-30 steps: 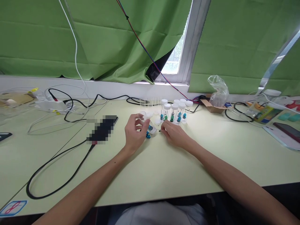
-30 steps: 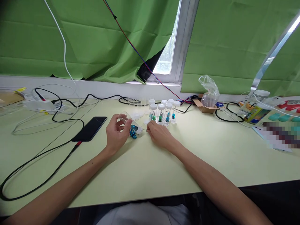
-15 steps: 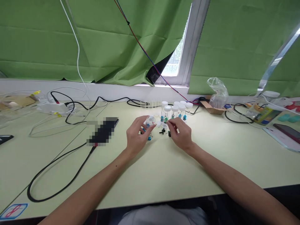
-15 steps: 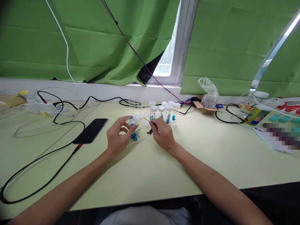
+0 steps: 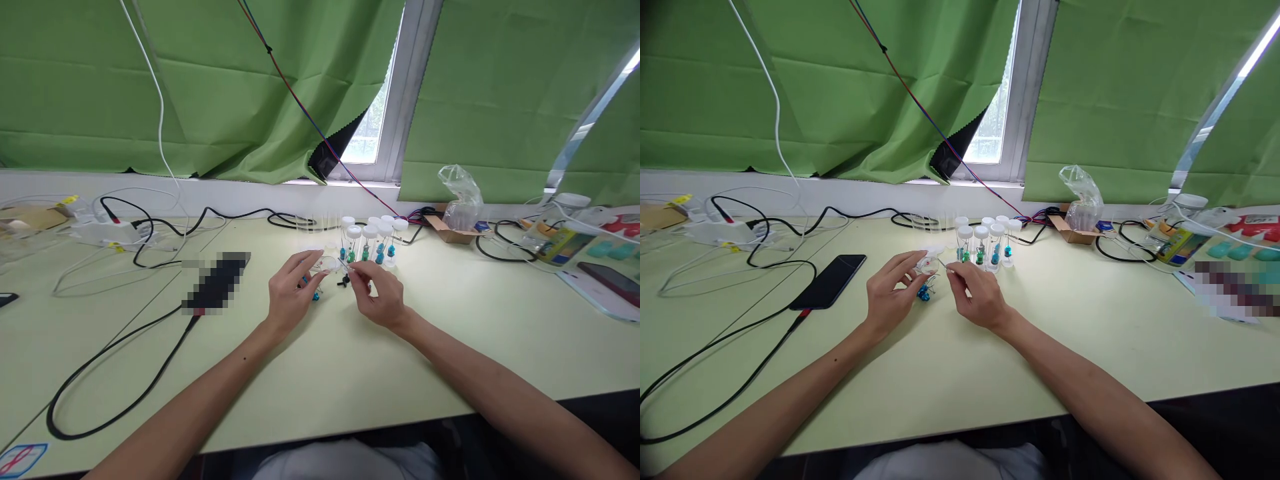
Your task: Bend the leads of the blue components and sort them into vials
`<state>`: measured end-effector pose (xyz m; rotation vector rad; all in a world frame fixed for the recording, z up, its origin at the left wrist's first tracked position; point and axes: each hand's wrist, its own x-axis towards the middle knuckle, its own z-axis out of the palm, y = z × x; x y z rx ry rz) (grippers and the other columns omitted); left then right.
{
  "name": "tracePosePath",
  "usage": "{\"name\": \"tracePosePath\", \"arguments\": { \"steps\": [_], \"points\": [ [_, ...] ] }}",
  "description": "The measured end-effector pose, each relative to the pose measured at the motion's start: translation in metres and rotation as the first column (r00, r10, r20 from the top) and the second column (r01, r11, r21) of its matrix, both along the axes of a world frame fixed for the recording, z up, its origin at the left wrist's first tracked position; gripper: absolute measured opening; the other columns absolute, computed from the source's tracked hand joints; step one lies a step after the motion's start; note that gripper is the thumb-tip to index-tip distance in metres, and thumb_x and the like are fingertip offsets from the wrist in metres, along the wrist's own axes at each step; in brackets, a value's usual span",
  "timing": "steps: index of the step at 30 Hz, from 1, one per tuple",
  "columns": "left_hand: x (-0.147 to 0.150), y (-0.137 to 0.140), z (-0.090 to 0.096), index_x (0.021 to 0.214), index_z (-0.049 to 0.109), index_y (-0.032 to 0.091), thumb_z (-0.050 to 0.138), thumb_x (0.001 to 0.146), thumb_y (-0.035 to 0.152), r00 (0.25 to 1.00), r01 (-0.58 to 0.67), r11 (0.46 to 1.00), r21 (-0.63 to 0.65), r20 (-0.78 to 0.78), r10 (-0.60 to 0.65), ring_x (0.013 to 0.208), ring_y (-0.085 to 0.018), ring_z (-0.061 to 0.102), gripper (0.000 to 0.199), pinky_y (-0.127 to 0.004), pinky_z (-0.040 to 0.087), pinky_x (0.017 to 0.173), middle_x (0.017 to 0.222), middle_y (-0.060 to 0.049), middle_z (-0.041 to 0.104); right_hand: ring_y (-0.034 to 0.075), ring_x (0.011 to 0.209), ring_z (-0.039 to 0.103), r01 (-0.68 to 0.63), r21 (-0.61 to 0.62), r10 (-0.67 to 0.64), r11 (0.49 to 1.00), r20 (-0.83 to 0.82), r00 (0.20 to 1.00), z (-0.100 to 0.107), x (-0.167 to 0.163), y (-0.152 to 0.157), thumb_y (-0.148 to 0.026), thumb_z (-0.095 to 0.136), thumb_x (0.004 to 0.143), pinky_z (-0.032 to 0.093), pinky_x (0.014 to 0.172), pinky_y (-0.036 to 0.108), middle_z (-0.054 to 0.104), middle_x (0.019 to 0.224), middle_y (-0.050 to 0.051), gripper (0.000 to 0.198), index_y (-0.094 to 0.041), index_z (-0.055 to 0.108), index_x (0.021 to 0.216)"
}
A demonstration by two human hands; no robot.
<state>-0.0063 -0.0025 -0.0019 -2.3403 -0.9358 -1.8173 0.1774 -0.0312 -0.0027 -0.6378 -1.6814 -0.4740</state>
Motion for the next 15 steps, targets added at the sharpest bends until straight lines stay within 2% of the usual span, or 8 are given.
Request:
{"name": "tracePosePath", "arguments": {
  "steps": [7, 15],
  "points": [
    [0.0012, -0.0014, -0.0006, 0.113, 0.071, 0.022, 0.065, 0.089, 0.027, 0.998, 0.037, 0.999, 0.003, -0.047, -0.037, 0.058, -0.005, 0.053, 0.025, -0.019, 0.052, 0.054, 0.107, -0.005, 0.071, 0.01, 0.053, 0.059, -0.085, -0.075, 0.087, 0.994, 0.033, 0.996, -0.0037, 0.0003, 0.0004, -0.011, 0.057, 0.092, 0.047, 0.049, 0.022, 0.069, 0.077, 0.001, 0.025, -0.022, 0.056, 0.115],
    [0.0025, -0.0059, 0.0007, 0.117, 0.068, 0.022, 0.063, 0.091, 0.023, 0.984, 0.129, 0.991, 0.02, -0.126, -0.126, 0.061, -0.005, 0.056, 0.026, -0.019, 0.052, 0.055, 0.11, -0.007, 0.07, 0.009, 0.054, 0.059, -0.133, -0.132, 0.142, 0.982, 0.061, 0.988, -0.003, 0.0013, 0.0005, -0.016, 0.055, 0.096, 0.047, 0.05, 0.02, 0.069, 0.078, 0.0, 0.02, -0.022, 0.055, 0.115]
  ]
}}
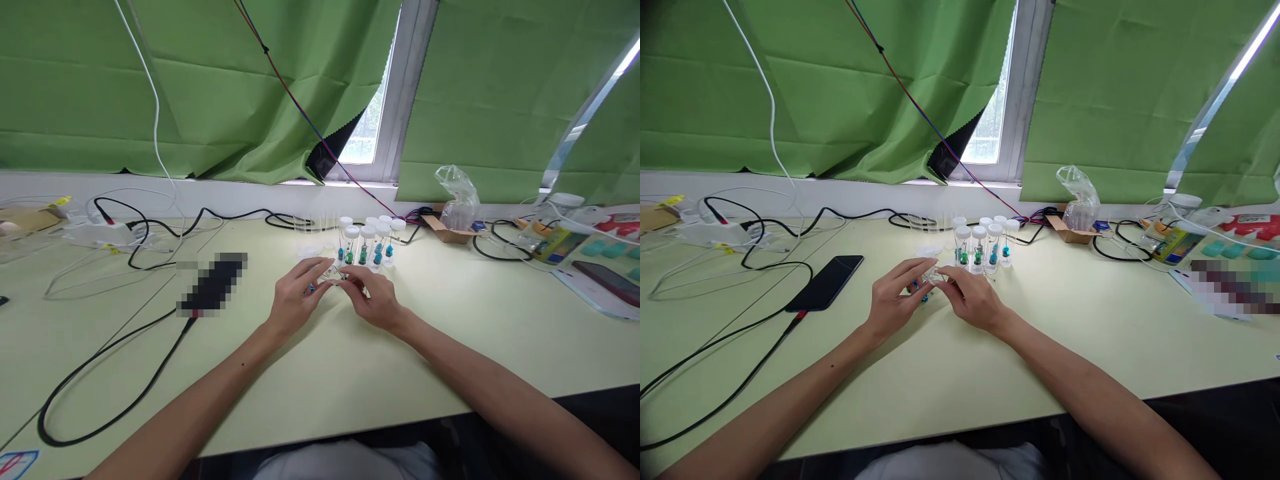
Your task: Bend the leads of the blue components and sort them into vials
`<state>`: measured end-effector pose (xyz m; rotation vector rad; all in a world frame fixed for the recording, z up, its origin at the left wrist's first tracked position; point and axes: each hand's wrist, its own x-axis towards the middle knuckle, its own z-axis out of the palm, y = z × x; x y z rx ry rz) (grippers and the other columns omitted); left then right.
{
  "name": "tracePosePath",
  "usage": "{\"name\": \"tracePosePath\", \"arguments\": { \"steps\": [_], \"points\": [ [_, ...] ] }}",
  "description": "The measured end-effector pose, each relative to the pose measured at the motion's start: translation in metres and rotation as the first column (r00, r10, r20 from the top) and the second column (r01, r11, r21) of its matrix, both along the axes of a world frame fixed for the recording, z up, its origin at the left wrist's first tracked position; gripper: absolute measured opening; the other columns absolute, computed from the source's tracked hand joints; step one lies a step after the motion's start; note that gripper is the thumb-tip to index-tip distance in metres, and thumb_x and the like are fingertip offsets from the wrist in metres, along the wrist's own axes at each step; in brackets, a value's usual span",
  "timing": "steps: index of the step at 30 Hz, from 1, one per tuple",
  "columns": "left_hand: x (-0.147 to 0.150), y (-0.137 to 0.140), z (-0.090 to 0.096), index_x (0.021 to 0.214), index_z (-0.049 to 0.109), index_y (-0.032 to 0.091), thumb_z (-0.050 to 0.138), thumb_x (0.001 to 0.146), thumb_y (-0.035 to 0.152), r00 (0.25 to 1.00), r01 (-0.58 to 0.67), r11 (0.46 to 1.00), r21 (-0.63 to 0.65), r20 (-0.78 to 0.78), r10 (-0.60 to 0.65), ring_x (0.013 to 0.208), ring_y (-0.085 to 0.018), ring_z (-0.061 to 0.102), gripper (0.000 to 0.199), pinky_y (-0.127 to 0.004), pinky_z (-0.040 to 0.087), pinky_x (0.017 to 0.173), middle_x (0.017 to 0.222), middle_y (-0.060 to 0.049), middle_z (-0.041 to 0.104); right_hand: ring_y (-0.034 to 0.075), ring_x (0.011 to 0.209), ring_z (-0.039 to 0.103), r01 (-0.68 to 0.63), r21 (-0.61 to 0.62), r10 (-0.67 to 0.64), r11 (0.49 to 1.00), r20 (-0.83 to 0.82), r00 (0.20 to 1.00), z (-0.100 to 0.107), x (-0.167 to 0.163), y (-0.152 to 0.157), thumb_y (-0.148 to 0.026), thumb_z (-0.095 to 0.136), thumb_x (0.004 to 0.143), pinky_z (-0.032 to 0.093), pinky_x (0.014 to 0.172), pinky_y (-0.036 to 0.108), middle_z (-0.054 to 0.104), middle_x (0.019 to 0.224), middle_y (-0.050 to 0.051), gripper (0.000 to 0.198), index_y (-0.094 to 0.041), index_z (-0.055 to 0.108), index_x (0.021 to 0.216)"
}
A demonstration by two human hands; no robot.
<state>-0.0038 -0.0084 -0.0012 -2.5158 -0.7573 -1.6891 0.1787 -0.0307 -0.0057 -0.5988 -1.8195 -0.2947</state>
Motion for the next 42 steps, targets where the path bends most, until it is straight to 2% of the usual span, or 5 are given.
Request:
{"name": "tracePosePath", "arguments": {
  "steps": [7, 12, 21, 32, 42],
  "points": [
    [0.002, -0.002, 0.0, 0.118, 0.066, 0.023, 0.064, 0.09, 0.023, 0.999, 0.038, 0.999, 0.003, -0.02, -0.038, 0.064, -0.006, 0.059, 0.028, -0.018, 0.053, 0.055, 0.108, -0.006, 0.071, 0.008, 0.045, 0.051, 0.032, -0.051, -0.034, 0.998, -0.034, 0.999, -0.002, 0.001, 0.003, -0.023, 0.055, 0.097, 0.041, 0.046, 0.02, 0.058, 0.058, -0.006, 0.012, -0.021, 0.058, 0.109],
    [0.001, -0.002, 0.001, 0.119, 0.066, 0.023, 0.065, 0.089, 0.022, 0.999, 0.031, 0.999, 0.023, -0.018, -0.03, 0.062, -0.006, 0.057, 0.029, -0.018, 0.052, 0.055, 0.108, -0.006, 0.071, 0.008, 0.049, 0.052, 0.024, -0.11, -0.033, 0.994, -0.08, 0.996, -0.003, 0.001, 0.002, -0.026, 0.056, 0.097, 0.042, 0.048, 0.019, 0.058, 0.061, -0.005, 0.014, -0.021, 0.057, 0.11],
    [0.002, -0.005, 0.003, 0.116, 0.066, 0.022, 0.064, 0.09, 0.028, 1.0, 0.022, 1.0, -0.021, -0.02, -0.022, 0.059, -0.006, 0.054, 0.027, -0.02, 0.052, 0.055, 0.104, -0.006, 0.072, 0.007, 0.048, 0.047, -0.006, -0.17, -0.017, 0.985, -0.133, 0.991, -0.002, 0.001, 0.001, -0.028, 0.058, 0.096, 0.041, 0.048, 0.018, 0.052, 0.061, -0.007, 0.018, -0.022, 0.056, 0.112],
    [0.008, -0.011, 0.006, 0.111, 0.066, 0.022, 0.067, 0.088, 0.031, 0.999, 0.035, 0.994, -0.107, 0.017, -0.033, 0.058, -0.007, 0.054, 0.025, -0.021, 0.051, 0.055, 0.092, -0.003, 0.073, 0.008, 0.049, 0.047, 0.019, -0.098, -0.033, 0.995, -0.143, 0.989, 0.001, 0.0, 0.0, -0.023, 0.053, 0.098, 0.042, 0.05, 0.018, 0.052, 0.062, -0.006, 0.014, -0.021, 0.055, 0.112],
    [0.007, -0.009, 0.002, 0.114, 0.064, 0.021, 0.063, 0.091, 0.03, 0.997, 0.052, 0.994, -0.096, -0.055, -0.058, 0.059, -0.008, 0.056, 0.026, -0.02, 0.05, 0.054, 0.088, -0.003, 0.072, 0.008, 0.047, 0.047, 0.085, -0.059, -0.092, 0.995, -0.129, 0.987, 0.003, -0.003, -0.002, -0.018, 0.052, 0.096, 0.042, 0.047, 0.021, 0.057, 0.064, -0.004, 0.013, -0.022, 0.057, 0.108]
  ]
}}
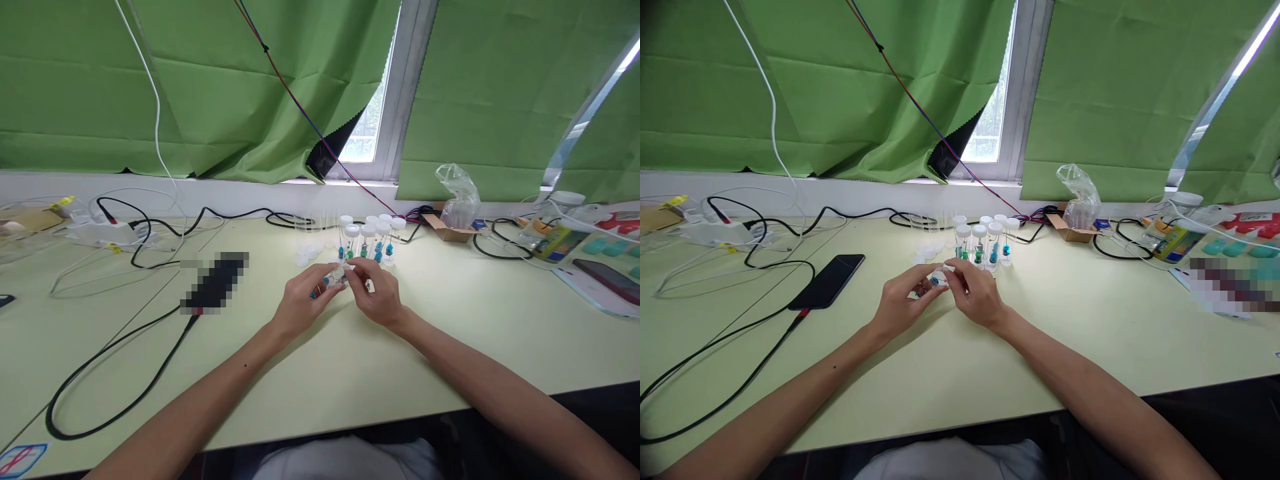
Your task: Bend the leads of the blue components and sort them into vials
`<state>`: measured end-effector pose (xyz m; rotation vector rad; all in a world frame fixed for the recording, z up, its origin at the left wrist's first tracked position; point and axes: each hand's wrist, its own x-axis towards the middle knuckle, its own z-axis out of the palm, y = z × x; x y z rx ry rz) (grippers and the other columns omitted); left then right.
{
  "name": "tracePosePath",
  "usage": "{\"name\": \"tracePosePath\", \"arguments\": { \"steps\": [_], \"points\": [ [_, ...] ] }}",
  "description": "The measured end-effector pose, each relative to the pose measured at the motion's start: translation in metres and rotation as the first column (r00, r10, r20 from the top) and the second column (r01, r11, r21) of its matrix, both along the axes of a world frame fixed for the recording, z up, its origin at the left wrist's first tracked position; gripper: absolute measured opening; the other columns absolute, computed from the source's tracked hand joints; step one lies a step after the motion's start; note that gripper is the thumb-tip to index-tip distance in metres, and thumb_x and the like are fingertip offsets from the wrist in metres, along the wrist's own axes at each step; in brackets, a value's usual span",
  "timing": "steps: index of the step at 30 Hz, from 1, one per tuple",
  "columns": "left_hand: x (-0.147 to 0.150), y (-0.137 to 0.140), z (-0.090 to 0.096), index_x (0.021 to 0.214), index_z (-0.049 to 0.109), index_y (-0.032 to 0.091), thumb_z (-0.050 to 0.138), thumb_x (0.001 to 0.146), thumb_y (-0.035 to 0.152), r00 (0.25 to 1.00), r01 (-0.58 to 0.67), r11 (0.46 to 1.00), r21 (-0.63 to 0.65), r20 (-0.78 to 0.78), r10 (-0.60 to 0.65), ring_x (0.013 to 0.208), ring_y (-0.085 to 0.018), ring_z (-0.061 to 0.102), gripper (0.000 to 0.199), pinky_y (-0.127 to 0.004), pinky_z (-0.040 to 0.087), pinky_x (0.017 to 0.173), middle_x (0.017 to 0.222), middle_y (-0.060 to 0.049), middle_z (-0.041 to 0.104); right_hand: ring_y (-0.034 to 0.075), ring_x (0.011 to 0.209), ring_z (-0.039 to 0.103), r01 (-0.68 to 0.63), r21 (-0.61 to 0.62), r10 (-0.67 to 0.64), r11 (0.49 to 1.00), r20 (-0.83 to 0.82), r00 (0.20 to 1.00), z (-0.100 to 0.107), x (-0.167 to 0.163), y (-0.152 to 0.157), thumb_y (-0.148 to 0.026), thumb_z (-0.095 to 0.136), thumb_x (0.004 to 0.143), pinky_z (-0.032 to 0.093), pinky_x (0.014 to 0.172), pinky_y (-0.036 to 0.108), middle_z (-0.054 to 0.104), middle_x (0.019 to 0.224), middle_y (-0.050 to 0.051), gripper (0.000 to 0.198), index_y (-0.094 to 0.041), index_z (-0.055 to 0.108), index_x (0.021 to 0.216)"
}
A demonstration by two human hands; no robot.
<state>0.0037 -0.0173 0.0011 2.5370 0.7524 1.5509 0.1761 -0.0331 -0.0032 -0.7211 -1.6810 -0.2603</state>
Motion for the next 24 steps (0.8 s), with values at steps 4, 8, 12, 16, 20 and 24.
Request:
{"name": "tracePosePath", "arguments": {
  "steps": [4, 8, 12, 16, 20, 24],
  "points": [
    [0.0, 0.0006, -0.0007, 0.111, 0.066, 0.021, 0.064, 0.09, 0.034, 0.999, -0.023, 0.998, -0.054, 0.031, 0.025, 0.057, -0.008, 0.056, 0.025, -0.021, 0.052, 0.055, 0.086, -0.003, 0.072, 0.008, 0.05, 0.049, -0.025, -0.016, 0.025, 1.0, -0.015, 1.0, 0.0004, 0.0, -0.0001, -0.018, 0.052, 0.096, 0.044, 0.048, 0.021, 0.057, 0.066, -0.003, 0.013, -0.021, 0.057, 0.108],
    [-0.0003, 0.0006, 0.0023, 0.107, 0.066, 0.021, 0.068, 0.086, 0.04, 0.987, -0.036, 0.978, -0.205, 0.143, 0.066, 0.055, -0.007, 0.057, 0.029, -0.022, 0.054, 0.054, 0.089, -0.003, 0.072, 0.01, 0.053, 0.051, -0.016, -0.079, 0.014, 0.997, -0.022, 1.0, -0.0005, 0.0012, 0.0005, -0.021, 0.049, 0.097, 0.047, 0.052, 0.023, 0.058, 0.069, -0.001, 0.012, -0.021, 0.056, 0.108],
    [-0.0001, -0.0003, 0.0064, 0.102, 0.066, 0.02, 0.07, 0.082, 0.041, 0.957, 0.02, 0.919, -0.393, 0.274, 0.096, 0.052, -0.006, 0.057, 0.03, -0.022, 0.05, 0.048, 0.099, -0.005, 0.07, 0.012, 0.064, 0.056, -0.053, -0.15, 0.056, 0.987, 0.016, 0.998, 0.0002, 0.0029, 0.0025, -0.022, 0.049, 0.098, 0.049, 0.057, 0.024, 0.06, 0.078, 0.002, 0.013, -0.02, 0.056, 0.108],
    [0.0001, -0.0001, 0.0075, 0.103, 0.065, 0.018, 0.073, 0.08, 0.039, 0.937, 0.065, 0.86, -0.506, 0.326, 0.122, 0.046, -0.005, 0.052, 0.032, -0.02, 0.043, 0.041, 0.086, -0.003, 0.066, 0.015, 0.074, 0.059, -0.104, -0.221, 0.122, 0.97, 0.07, 0.99, 0.0009, 0.004, 0.0039, -0.025, 0.052, 0.097, 0.049, 0.06, 0.026, 0.061, 0.088, 0.006, 0.016, -0.019, 0.055, 0.112],
    [0.0001, 0.0001, 0.0066, 0.101, 0.063, 0.019, 0.072, 0.08, 0.039, 0.93, 0.104, 0.831, -0.546, 0.35, 0.113, 0.044, -0.004, 0.047, 0.031, -0.019, 0.038, 0.039, 0.078, 0.0, 0.062, 0.018, 0.085, 0.061, -0.142, -0.289, 0.189, 0.947, 0.144, 0.971, -0.0011, 0.0037, 0.0041, -0.03, 0.06, 0.093, 0.053, 0.073, 0.033, 0.063, 0.102, 0.009, 0.033, -0.02, 0.05, 0.123],
    [0.0001, -0.0018, 0.0053, 0.101, 0.063, 0.02, 0.07, 0.082, 0.04, 0.942, 0.139, 0.818, -0.558, 0.329, 0.064, 0.05, -0.005, 0.05, 0.028, -0.019, 0.04, 0.041, 0.088, -0.002, 0.063, 0.022, 0.097, 0.062, -0.162, -0.374, 0.236, 0.913, 0.16, 0.958, -0.0048, 0.0024, 0.0046, -0.03, 0.065, 0.089, 0.053, 0.082, 0.038, 0.062, 0.113, 0.011, 0.05, -0.022, 0.043, 0.134]
  ]
}}
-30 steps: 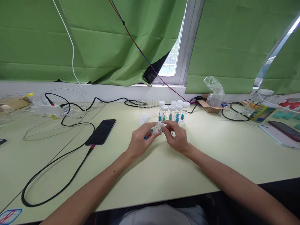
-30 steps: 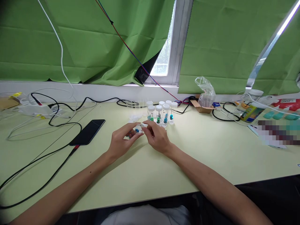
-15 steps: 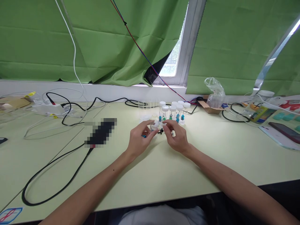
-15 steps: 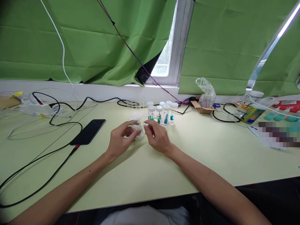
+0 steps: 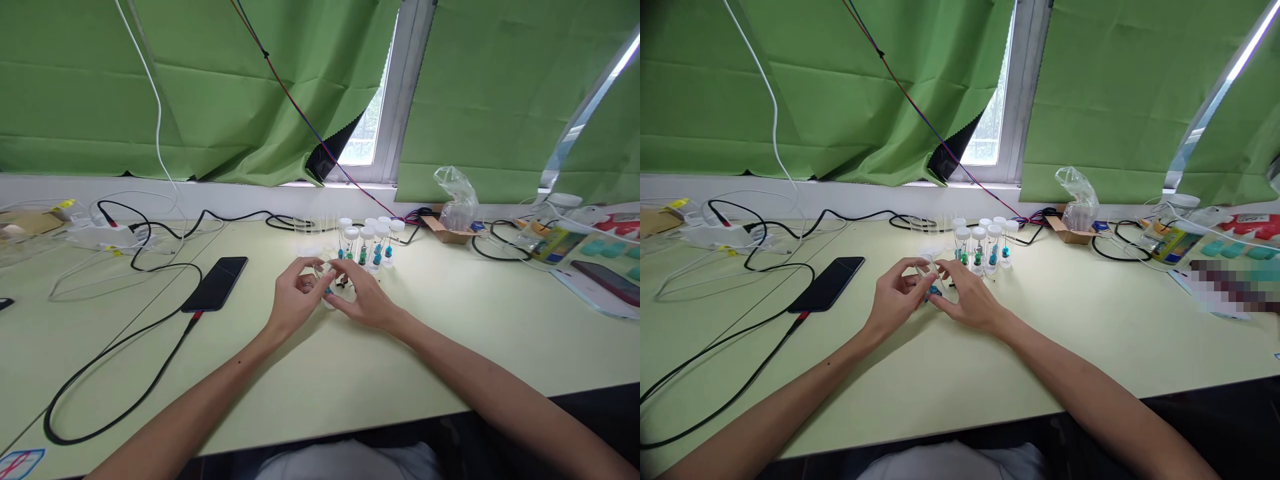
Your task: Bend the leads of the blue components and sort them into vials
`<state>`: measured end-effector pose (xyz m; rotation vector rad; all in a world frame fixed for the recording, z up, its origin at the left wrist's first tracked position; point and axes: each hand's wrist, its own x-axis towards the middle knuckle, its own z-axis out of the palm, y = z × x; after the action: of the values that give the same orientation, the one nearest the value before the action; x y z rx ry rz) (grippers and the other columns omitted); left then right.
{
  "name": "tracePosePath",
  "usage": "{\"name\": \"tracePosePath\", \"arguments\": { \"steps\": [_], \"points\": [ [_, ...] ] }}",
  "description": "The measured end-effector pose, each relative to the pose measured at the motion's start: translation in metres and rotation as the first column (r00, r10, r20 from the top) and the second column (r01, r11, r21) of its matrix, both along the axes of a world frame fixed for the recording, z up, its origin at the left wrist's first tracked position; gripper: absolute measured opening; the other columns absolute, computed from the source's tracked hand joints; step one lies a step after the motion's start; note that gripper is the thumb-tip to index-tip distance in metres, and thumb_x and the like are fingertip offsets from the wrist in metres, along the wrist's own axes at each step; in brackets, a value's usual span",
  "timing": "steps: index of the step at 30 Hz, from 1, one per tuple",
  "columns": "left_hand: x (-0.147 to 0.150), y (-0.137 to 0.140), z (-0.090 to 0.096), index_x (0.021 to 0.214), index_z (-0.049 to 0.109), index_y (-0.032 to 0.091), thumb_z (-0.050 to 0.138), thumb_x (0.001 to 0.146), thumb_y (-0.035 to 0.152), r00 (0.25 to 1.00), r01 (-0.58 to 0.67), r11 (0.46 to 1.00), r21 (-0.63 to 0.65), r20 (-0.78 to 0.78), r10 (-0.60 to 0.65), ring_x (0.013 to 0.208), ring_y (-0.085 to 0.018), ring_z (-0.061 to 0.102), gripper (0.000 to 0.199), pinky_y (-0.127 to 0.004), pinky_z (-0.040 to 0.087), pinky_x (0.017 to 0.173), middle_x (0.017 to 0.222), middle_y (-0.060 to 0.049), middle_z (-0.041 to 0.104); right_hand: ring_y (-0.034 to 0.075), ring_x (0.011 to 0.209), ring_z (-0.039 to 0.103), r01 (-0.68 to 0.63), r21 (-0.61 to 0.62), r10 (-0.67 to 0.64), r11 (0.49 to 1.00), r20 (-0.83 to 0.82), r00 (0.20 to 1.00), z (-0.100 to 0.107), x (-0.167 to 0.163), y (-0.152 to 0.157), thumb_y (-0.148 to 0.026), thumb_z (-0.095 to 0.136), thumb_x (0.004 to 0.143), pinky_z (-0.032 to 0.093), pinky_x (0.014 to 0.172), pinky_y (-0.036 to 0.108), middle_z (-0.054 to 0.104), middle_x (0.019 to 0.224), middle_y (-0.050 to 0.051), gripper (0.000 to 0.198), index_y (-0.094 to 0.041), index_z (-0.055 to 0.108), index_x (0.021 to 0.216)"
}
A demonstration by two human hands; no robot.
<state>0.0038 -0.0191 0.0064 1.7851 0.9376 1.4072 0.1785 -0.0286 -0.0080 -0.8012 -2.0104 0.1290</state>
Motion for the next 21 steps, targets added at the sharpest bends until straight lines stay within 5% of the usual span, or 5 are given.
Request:
{"name": "tracePosePath", "arguments": {
  "steps": [8, 13, 18, 21],
  "points": [
    [-0.002, 0.002, -0.001, 0.11, 0.058, 0.022, 0.068, 0.084, 0.041, 0.998, 0.049, 0.999, -0.011, -0.036, -0.049, 0.053, -0.006, 0.053, 0.034, -0.02, 0.045, 0.047, 0.092, -0.002, 0.061, 0.017, 0.082, 0.063, -0.006, -0.127, 0.007, 0.992, 0.007, 1.0, -0.005, -0.001, 0.002, -0.03, 0.061, 0.092, 0.053, 0.072, 0.03, 0.067, 0.096, 0.005, 0.053, -0.02, 0.038, 0.138],
    [-0.008, 0.012, 0.002, 0.106, 0.06, 0.02, 0.055, 0.092, 0.044, 0.985, -0.095, 0.989, 0.11, -0.135, 0.109, 0.06, -0.009, 0.057, 0.028, -0.022, 0.046, 0.052, 0.09, -0.002, 0.063, 0.016, 0.077, 0.061, 0.011, -0.159, -0.014, 0.987, -0.018, 1.0, -0.006, 0.002, 0.004, -0.03, 0.059, 0.092, 0.052, 0.071, 0.03, 0.066, 0.094, 0.005, 0.05, -0.019, 0.038, 0.137],
    [-0.026, 0.037, -0.007, 0.085, 0.064, 0.018, 0.054, 0.092, 0.041, 0.836, -0.268, 0.897, 0.352, -0.378, 0.398, 0.067, -0.016, 0.058, 0.026, -0.031, 0.049, 0.064, 0.088, -0.006, 0.067, 0.014, 0.07, 0.059, 0.05, -0.197, -0.058, 0.979, -0.034, 0.998, -0.005, 0.004, 0.005, -0.03, 0.059, 0.091, 0.051, 0.067, 0.029, 0.065, 0.093, 0.005, 0.048, -0.019, 0.039, 0.134],
    [-0.036, 0.05, -0.014, 0.091, 0.065, 0.018, 0.048, 0.095, 0.043, 0.766, -0.23, 0.893, 0.387, -0.494, 0.412, 0.096, -0.026, 0.059, 0.031, -0.04, 0.047, 0.087, 0.099, -0.01, 0.07, 0.014, 0.072, 0.059, 0.036, -0.216, -0.047, 0.976, -0.045, 0.998, -0.005, 0.004, 0.006, -0.03, 0.059, 0.091, 0.052, 0.067, 0.029, 0.065, 0.095, 0.005, 0.05, -0.02, 0.039, 0.135]
  ]
}}
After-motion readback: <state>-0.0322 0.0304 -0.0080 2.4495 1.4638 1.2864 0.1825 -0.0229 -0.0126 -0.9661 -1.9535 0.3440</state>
